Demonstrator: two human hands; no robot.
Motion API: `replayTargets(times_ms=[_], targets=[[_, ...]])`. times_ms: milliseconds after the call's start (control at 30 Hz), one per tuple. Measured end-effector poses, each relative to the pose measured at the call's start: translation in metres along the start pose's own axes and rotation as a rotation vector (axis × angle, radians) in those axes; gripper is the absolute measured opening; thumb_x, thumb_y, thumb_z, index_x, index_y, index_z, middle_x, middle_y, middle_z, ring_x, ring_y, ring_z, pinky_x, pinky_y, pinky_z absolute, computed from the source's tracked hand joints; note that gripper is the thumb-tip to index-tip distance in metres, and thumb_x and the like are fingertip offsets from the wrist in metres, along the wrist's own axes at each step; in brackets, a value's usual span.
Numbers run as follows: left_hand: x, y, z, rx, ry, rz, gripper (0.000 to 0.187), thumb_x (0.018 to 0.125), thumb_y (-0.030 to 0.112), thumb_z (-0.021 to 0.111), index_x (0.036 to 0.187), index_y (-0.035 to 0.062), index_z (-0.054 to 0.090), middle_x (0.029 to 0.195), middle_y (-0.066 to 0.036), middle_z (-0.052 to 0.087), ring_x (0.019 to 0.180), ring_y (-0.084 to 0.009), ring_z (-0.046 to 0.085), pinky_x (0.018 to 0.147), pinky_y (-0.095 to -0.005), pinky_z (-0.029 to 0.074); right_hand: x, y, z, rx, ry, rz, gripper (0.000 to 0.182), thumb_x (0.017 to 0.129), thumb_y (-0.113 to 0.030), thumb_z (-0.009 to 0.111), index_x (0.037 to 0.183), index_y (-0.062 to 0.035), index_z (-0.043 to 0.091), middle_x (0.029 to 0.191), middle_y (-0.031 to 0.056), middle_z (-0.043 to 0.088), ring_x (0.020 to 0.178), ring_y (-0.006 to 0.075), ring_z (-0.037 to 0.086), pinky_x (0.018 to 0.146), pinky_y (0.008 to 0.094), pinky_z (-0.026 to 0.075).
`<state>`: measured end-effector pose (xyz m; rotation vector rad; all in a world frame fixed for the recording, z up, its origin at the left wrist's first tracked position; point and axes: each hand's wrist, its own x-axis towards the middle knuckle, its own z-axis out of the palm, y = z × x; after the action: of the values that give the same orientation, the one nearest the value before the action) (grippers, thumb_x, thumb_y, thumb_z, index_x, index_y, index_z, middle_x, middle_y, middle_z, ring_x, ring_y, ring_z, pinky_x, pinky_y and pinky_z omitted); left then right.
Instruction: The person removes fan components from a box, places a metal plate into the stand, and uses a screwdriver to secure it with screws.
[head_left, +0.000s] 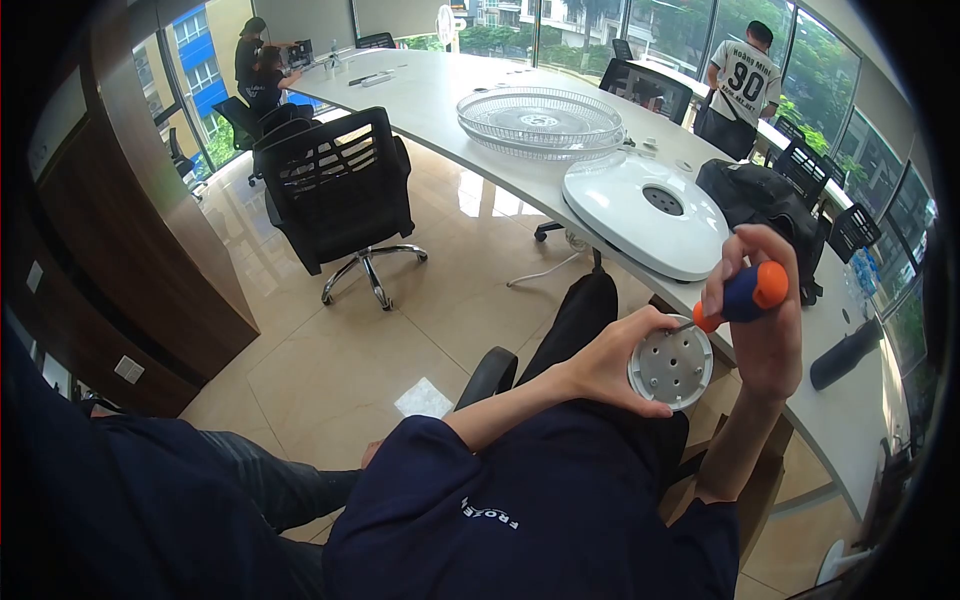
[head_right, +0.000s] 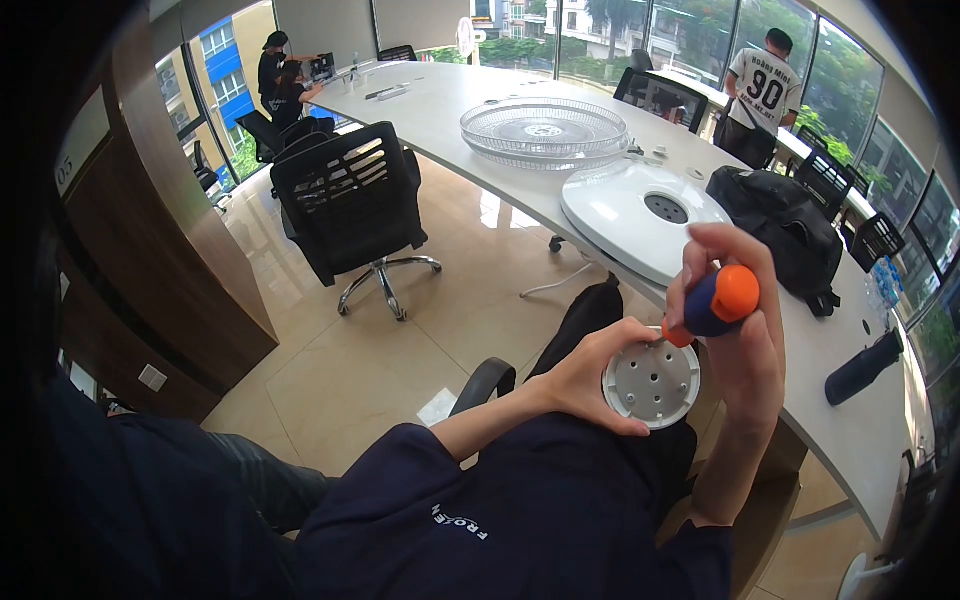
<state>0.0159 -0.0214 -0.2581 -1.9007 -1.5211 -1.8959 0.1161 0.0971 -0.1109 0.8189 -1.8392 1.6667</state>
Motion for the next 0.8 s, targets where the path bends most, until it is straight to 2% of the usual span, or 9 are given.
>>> replayTargets(times_ms=[67, 200, 333, 400, 433, 467, 533, 600, 800], targets=[[-0.002, 0.001, 0.003, 0.033, 0.077, -0.004, 0.091, 0.058, 0.035, 0.094, 0.129, 0.0025, 0.048, 0.114, -0.013, 0.057, 0.103, -0.0248, 0.061, 0.091, -0.0339, 0.048, 0.000, -0.003, 0.002, -0.080, 0.030, 0.043, 0.057, 0.097, -0.049, 0.057, 0.125, 0.0006, 0.051, 0.109, 0.0125, 0.046, 0.084, 0.0150, 0.058, 0.074, 0.0286, 0.049], [0.000, 0.005, 0.005, 0.093, 0.141, -0.028, 0.091, 0.058, 0.036, 0.094, 0.128, 0.0022, 0.048, 0.112, -0.012, 0.058, 0.101, -0.0251, 0.061, 0.089, -0.0338, 0.049, 0.005, 0.002, 0.005, -0.239, 0.049, -0.157, 0.049, 0.094, -0.040, 0.067, 0.117, -0.0007, 0.049, 0.107, 0.0126, 0.047, 0.083, 0.0150, 0.060, 0.069, 0.0263, 0.050], [0.004, 0.014, 0.007, 0.113, 0.167, 0.002, 0.092, 0.057, 0.038, 0.094, 0.127, 0.0003, 0.049, 0.109, -0.013, 0.059, 0.100, -0.0253, 0.062, 0.088, -0.0337, 0.049, 0.008, -0.002, -0.010, -0.088, -0.001, -0.116, 0.050, 0.093, -0.037, 0.070, 0.117, -0.0023, 0.044, 0.104, 0.0115, 0.047, 0.081, 0.0139, 0.059, 0.065, 0.0257, 0.050], [0.004, 0.013, 0.010, 0.108, 0.172, -0.020, 0.092, 0.056, 0.038, 0.094, 0.126, -0.0007, 0.049, 0.109, -0.014, 0.059, 0.100, -0.0255, 0.062, 0.088, -0.0337, 0.049, 0.009, -0.001, -0.006, -0.128, 0.082, -0.017, 0.052, 0.095, -0.042, 0.066, 0.119, -0.0040, 0.039, 0.101, 0.0099, 0.047, 0.077, 0.0122, 0.056, 0.064, 0.0242, 0.047], [0.004, 0.008, 0.012, 0.133, 0.176, -0.051, 0.091, 0.057, 0.038, 0.094, 0.125, -0.0014, 0.049, 0.108, -0.014, 0.059, 0.100, -0.0258, 0.062, 0.088, -0.0338, 0.049, 0.010, 0.005, -0.004, -0.086, 0.037, -0.070, 0.050, 0.098, -0.042, 0.060, 0.122, -0.0020, 0.043, 0.102, 0.0099, 0.047, 0.077, 0.0129, 0.054, 0.068, 0.0261, 0.046], [0.002, 0.004, 0.013, 0.158, 0.181, -0.081, 0.091, 0.057, 0.038, 0.094, 0.125, -0.0022, 0.049, 0.108, -0.015, 0.059, 0.100, -0.0262, 0.062, 0.088, -0.0339, 0.049, 0.010, 0.006, 0.000, -0.086, 0.036, -0.069, 0.050, 0.098, -0.042, 0.060, 0.122, -0.0020, 0.043, 0.102, 0.0099, 0.047, 0.077, 0.0129, 0.054, 0.068, 0.0261, 0.046], [0.000, -0.002, 0.016, 0.154, 0.184, -0.092, 0.091, 0.057, 0.038, 0.094, 0.125, -0.0032, 0.049, 0.108, -0.015, 0.058, 0.100, -0.0267, 0.062, 0.089, -0.0342, 0.049, 0.012, 0.007, 0.001, 0.140, -0.017, 0.091, 0.049, 0.100, -0.041, 0.054, 0.126, 0.0004, 0.046, 0.104, 0.0103, 0.047, 0.082, 0.0148, 0.054, 0.075, 0.0288, 0.045], [-0.001, -0.004, 0.016, 0.128, 0.189, -0.078, 0.091, 0.058, 0.038, 0.094, 0.125, -0.0028, 0.048, 0.109, -0.015, 0.058, 0.101, -0.0263, 0.062, 0.090, -0.0341, 0.049, 0.011, 0.018, -0.012, 0.072, -0.017, 0.087, 0.052, 0.099, -0.039, 0.052, 0.130, 0.0024, 0.047, 0.108, 0.0110, 0.047, 0.088, 0.0167, 0.056, 0.079, 0.0326, 0.045], [-0.003, -0.001, 0.014, 0.105, 0.128, -0.109, 0.091, 0.059, 0.038, 0.094, 0.127, -0.0013, 0.047, 0.111, -0.015, 0.058, 0.105, -0.0258, 0.061, 0.093, -0.0343, 0.048, 0.016, 0.030, -0.009, -0.161, 0.106, -0.115, 0.042, 0.099, -0.039, 0.056, 0.117, -0.0014, 0.049, 0.108, 0.0119, 0.050, 0.084, 0.0169, 0.058, 0.073, 0.0304, 0.049]])
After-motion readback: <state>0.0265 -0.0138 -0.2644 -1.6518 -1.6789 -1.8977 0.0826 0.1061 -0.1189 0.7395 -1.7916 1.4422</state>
